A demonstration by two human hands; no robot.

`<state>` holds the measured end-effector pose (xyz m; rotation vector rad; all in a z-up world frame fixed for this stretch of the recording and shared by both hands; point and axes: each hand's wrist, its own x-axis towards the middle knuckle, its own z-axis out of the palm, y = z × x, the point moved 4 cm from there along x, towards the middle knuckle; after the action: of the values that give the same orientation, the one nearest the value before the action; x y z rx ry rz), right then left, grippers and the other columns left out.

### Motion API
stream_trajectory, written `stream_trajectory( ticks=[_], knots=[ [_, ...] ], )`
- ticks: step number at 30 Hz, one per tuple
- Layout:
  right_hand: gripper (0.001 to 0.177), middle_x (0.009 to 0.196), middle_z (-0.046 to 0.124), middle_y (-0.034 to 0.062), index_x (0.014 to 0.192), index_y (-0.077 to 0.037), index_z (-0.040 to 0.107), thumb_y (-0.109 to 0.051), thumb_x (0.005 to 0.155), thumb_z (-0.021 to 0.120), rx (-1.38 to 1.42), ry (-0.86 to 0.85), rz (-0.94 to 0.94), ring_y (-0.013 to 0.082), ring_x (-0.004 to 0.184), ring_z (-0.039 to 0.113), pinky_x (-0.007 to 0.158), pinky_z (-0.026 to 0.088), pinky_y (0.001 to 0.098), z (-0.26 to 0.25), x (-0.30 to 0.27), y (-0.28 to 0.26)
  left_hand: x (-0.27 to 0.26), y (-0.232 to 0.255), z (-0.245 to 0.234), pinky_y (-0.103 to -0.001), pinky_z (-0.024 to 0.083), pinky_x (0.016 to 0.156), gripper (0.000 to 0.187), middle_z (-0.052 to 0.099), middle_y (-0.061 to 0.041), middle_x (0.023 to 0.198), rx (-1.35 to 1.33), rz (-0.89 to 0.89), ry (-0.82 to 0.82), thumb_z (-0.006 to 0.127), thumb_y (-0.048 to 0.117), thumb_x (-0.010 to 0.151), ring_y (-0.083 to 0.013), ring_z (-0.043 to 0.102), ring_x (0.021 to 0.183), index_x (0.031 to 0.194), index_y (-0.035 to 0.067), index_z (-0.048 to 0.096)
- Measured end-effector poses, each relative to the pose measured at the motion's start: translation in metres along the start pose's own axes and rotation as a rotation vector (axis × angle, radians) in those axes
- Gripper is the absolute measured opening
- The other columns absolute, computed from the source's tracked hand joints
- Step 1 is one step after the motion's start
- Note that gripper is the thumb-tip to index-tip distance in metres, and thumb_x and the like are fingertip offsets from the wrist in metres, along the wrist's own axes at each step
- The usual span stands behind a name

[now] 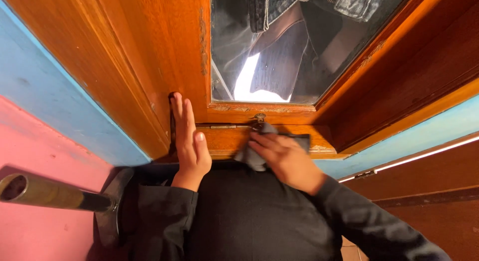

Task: The person wipes the surface of a small rectangular mirror set in a wooden door frame using a dark cloth. They repeatedly rub the glass and the surrounding wooden frame with consistent hand motions throughout the clip.

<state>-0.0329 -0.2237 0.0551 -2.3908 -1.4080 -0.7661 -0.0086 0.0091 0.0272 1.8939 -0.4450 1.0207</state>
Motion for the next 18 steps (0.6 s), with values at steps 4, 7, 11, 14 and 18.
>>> stream_trajectory(
  ticks=[4,7,11,14,18],
  knots=[
    [0.036,0.134,0.068,0.0143,0.136,-0.002,0.062,-0.01,0.104,0.048,0.0,0.04,-0.083,0.0318,0.119,0.067,0.096,0.052,0.0369,0.032,0.056,-0.033,0.003,0.0,-0.005,-0.055,0.008,0.129,0.061,0.008,-0.021,0.172,-0.173,0.005,0.043,0.025,0.033,0.112,-0.044,0.002,0.158,0.163,0.0,0.025],
    [0.036,0.135,0.067,0.0152,0.136,0.001,0.062,-0.007,0.105,0.044,0.079,0.085,-0.146,0.0333,0.122,0.065,0.101,0.052,0.0388,0.059,0.084,-0.044,0.002,0.003,-0.008,-0.055,0.009,0.13,0.063,0.007,-0.021,0.172,-0.191,-0.019,0.016,0.029,0.035,0.11,-0.0418,0.003,0.158,0.163,0.0,0.023],
    [0.031,0.127,0.069,0.0174,0.125,0.004,0.065,-0.009,0.103,0.048,0.154,0.122,-0.181,0.0384,0.117,0.066,0.1,0.052,0.0426,0.066,0.088,-0.041,0.004,0.003,-0.007,-0.055,0.008,0.129,0.057,0.006,-0.019,0.172,-0.145,0.014,-0.011,0.037,0.021,0.11,-0.0401,0.002,0.158,0.163,0.001,0.027],
    [0.033,0.132,0.066,0.0193,0.129,0.002,0.063,-0.011,0.103,0.045,0.173,0.035,-0.107,0.0406,0.12,0.065,0.099,0.051,0.0472,0.044,0.076,-0.035,0.001,-0.002,-0.008,-0.055,0.011,0.128,0.055,0.006,-0.022,0.171,-0.058,-0.009,-0.035,0.033,0.012,0.108,-0.0424,0.004,0.157,0.162,-0.001,0.027],
    [0.048,0.147,0.061,0.0111,0.143,-0.01,0.06,-0.009,0.099,0.04,0.057,-0.11,0.067,0.0326,0.126,0.063,0.101,0.048,0.0422,0.022,0.037,-0.012,0.001,-0.004,-0.008,-0.052,0.011,0.129,0.056,0.005,-0.022,0.171,-0.088,-0.038,-0.056,0.03,0.007,0.108,-0.0421,0.002,0.158,0.163,0.0,0.025]
  ],
)
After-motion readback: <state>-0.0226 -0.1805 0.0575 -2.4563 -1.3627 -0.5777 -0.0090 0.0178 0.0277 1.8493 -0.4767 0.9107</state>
